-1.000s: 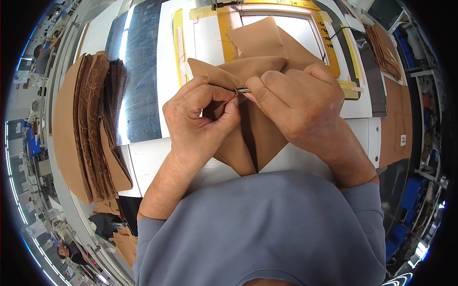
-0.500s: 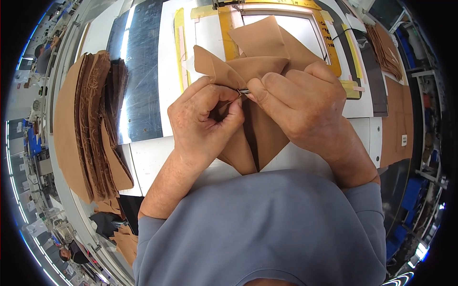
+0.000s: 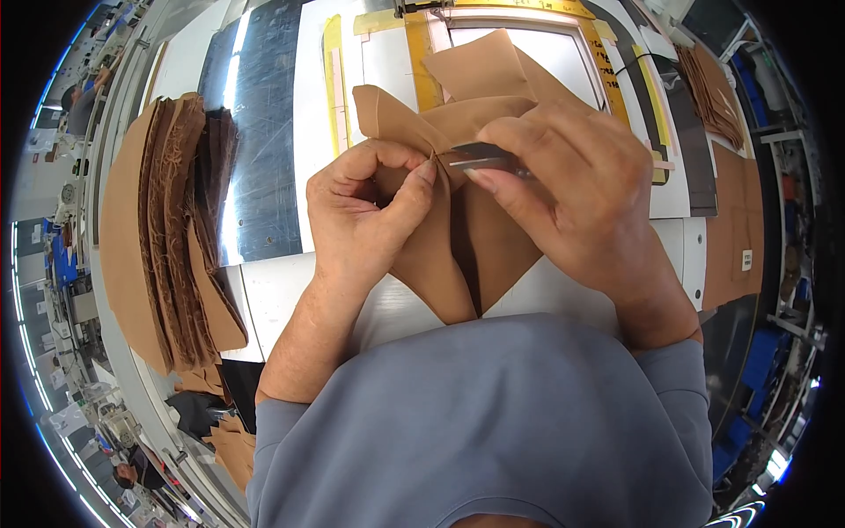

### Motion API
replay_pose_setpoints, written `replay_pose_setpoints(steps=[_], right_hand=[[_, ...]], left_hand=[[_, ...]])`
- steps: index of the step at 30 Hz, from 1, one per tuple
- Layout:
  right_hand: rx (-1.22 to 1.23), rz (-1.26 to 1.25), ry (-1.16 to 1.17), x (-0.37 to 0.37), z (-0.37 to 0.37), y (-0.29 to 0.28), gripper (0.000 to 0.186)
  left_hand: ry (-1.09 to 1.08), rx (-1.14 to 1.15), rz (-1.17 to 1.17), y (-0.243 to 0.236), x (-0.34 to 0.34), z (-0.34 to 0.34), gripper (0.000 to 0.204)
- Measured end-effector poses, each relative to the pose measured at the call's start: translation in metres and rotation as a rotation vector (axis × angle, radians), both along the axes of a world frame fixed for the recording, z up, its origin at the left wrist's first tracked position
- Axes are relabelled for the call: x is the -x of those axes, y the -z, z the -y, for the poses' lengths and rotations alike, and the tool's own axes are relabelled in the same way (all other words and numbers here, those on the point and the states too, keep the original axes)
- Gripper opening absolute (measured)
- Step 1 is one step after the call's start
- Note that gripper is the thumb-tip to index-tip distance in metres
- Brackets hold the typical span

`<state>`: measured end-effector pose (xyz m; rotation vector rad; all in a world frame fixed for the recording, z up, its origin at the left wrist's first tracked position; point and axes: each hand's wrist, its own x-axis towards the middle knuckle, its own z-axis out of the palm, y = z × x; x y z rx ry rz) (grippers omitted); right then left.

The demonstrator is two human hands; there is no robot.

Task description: Operating an industrial sewing machine to prepare and assemble leather bag components, including placing brand labels and using tweezers for precise alignment.

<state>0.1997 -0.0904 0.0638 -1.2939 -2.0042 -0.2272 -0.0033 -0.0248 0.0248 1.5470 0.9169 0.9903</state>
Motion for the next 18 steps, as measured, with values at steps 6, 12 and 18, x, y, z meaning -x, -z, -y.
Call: replay_pose_setpoints(steps=[6,12,18], right_hand=[[0.6,-0.6,-0.224,0.008,0.003,0.015,0.027],[0.68,-0.839,-0.301,0.013,-0.003,0.026,0.026],[0.806,-0.894,-0.323,0.008,-0.005,0.022,0.026]], left_hand=[[0.004,-0.011,0.063,0.001,0.001,-0.002,0.004],[-0.071,-0.147,0.021,-0.002,-0.002,0.001,0.005],[-0.07,-0.362,-0.1,0.001,-0.002,-0.001,0.005]])
